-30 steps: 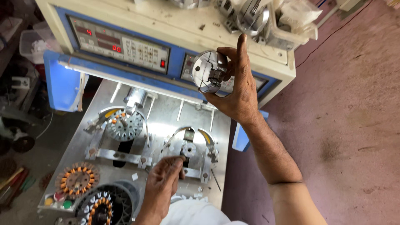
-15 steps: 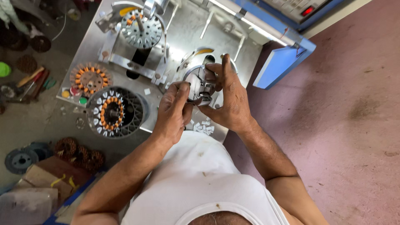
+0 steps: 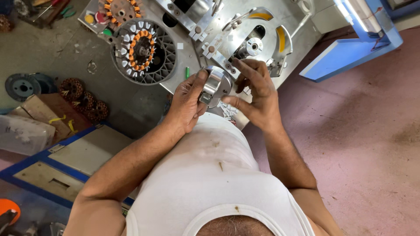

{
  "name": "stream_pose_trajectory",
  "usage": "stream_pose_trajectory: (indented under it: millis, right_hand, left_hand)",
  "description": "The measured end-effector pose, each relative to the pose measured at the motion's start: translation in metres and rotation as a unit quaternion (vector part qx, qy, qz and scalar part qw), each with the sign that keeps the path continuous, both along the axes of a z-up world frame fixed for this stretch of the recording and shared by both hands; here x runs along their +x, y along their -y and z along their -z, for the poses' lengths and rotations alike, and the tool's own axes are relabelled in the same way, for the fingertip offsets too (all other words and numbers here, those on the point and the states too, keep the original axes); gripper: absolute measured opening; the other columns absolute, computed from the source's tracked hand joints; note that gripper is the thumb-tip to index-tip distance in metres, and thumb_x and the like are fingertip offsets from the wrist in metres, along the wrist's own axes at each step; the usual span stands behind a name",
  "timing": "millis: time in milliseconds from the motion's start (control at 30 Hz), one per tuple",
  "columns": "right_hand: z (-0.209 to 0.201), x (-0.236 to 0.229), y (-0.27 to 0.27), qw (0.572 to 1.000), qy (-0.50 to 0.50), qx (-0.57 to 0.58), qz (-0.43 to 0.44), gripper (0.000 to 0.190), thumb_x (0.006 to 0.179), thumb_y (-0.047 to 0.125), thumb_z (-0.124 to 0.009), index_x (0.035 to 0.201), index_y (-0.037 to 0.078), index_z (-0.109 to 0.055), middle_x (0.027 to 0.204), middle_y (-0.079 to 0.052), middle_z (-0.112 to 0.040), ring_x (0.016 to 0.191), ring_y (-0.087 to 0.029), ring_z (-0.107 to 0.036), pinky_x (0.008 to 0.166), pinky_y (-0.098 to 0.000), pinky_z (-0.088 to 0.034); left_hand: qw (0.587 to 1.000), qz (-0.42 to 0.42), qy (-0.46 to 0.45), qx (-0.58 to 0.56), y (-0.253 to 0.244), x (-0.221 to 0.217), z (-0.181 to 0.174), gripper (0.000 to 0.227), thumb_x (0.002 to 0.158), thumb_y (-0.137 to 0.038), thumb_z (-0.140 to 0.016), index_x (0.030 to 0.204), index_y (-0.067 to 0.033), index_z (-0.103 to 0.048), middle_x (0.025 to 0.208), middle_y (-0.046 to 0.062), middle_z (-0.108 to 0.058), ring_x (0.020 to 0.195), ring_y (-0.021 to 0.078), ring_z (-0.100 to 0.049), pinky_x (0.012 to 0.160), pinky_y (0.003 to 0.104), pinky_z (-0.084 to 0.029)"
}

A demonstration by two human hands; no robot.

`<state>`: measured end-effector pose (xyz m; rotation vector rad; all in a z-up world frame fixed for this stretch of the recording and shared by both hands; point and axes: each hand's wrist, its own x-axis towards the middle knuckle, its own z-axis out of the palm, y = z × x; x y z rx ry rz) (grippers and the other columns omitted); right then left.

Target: The person handles a motor stator and a cylindrical metal housing, placing them into a machine jig. They use a small metal tool to adjust the stator within the jig and operate the machine's control panel. The person then removes the stator and continues to manipulate the housing and stator by hand.

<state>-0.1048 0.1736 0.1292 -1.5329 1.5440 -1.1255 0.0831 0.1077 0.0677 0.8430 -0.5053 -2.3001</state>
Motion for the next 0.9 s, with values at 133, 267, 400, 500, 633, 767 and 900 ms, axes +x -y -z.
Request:
stream_pose_trajectory:
  millis: [133, 267, 400, 500, 633, 767, 900]
  right_hand:
    - [0.024, -0.005, 0.003, 0.945, 0.298, 0.137, -0.005, 0.064, 0.085, 0.018, -0.09, 0.135, -0.011, -0.063, 0.126, -0.012, -0.065, 0.113, -0.018, -0.066, 0.099, -0.0313, -0.058]
    - [0.041, -0.003, 0.0, 0.899, 0.391, 0.199, 0.014, 0.063, 0.081, 0.018, -0.092, 0.129, -0.01, -0.062, 0.114, -0.013, -0.073, 0.106, -0.02, -0.068, 0.097, -0.0332, -0.056]
    - [0.048, 0.002, -0.002, 0.857, 0.464, 0.223, -0.029, 0.06, 0.088, 0.019, -0.089, 0.131, -0.01, -0.06, 0.115, -0.018, -0.071, 0.108, -0.024, -0.068, 0.104, -0.0405, -0.054]
    - [0.052, 0.009, -0.002, 0.82, 0.514, 0.248, -0.045, 0.063, 0.085, 0.026, -0.086, 0.131, -0.01, -0.061, 0.116, -0.018, -0.073, 0.111, -0.025, -0.07, 0.106, -0.0425, -0.054]
    - [0.052, 0.019, -0.001, 0.822, 0.52, 0.23, -0.04, 0.061, 0.091, 0.027, -0.084, 0.132, -0.011, -0.06, 0.118, -0.018, -0.072, 0.111, -0.026, -0.07, 0.104, -0.0446, -0.056]
    - [0.049, 0.032, 0.002, 0.828, 0.525, 0.198, -0.016, 0.059, 0.092, 0.026, -0.083, 0.131, -0.011, -0.06, 0.12, -0.019, -0.071, 0.109, -0.029, -0.071, 0.098, -0.0487, -0.06]
    - [0.042, 0.042, 0.015, 0.871, 0.47, 0.134, 0.053, 0.052, 0.091, 0.019, -0.085, 0.126, -0.01, -0.06, 0.119, -0.02, -0.071, 0.106, -0.029, -0.073, 0.095, -0.0517, -0.062]
  left_hand:
    - [1.0, -0.005, 0.002, -0.007, -0.013, 0.007, -0.004, 0.048, 0.094, -0.05, -0.071, 0.11, -0.0048, -0.069, 0.071, -0.002, -0.063, 0.041, 0.0019, -0.033, 0.033, 0.021, -0.022]
    - [0.999, -0.048, 0.022, -0.012, -0.021, 0.011, -0.004, 0.041, 0.094, -0.045, -0.074, 0.102, -0.0087, -0.058, 0.068, -0.002, -0.06, 0.041, 0.0016, -0.034, 0.033, 0.022, -0.02]
    - [0.998, -0.048, 0.044, -0.018, -0.023, 0.016, -0.004, 0.042, 0.094, -0.046, -0.073, 0.098, -0.0085, -0.054, 0.063, -0.001, -0.056, 0.038, 0.0013, -0.032, 0.031, 0.022, -0.019]
    - [0.998, -0.026, 0.059, -0.011, -0.024, 0.02, -0.002, 0.041, 0.093, -0.046, -0.07, 0.098, -0.0083, -0.054, 0.061, 0.0, -0.056, 0.035, 0.0015, -0.03, 0.029, 0.022, -0.018]
    - [0.995, 0.0, 0.096, -0.018, -0.017, 0.026, -0.003, 0.038, 0.098, -0.043, -0.066, 0.102, -0.0073, -0.054, 0.06, -0.001, -0.052, 0.036, 0.0027, -0.03, 0.03, 0.023, -0.019]
    - [0.936, -0.033, 0.161, -0.311, 0.003, 0.046, -0.014, 0.036, 0.113, -0.037, -0.061, 0.122, -0.0034, -0.068, 0.09, -0.001, -0.069, 0.072, 0.0011, -0.057, 0.06, 0.021, -0.046]
    - [0.817, 0.033, 0.382, -0.43, 0.015, 0.114, -0.033, 0.029, 0.104, -0.036, -0.063, 0.107, -0.009, -0.074, 0.086, 0.001, -0.078, 0.059, 0.004, -0.056, 0.053, 0.024, -0.042]
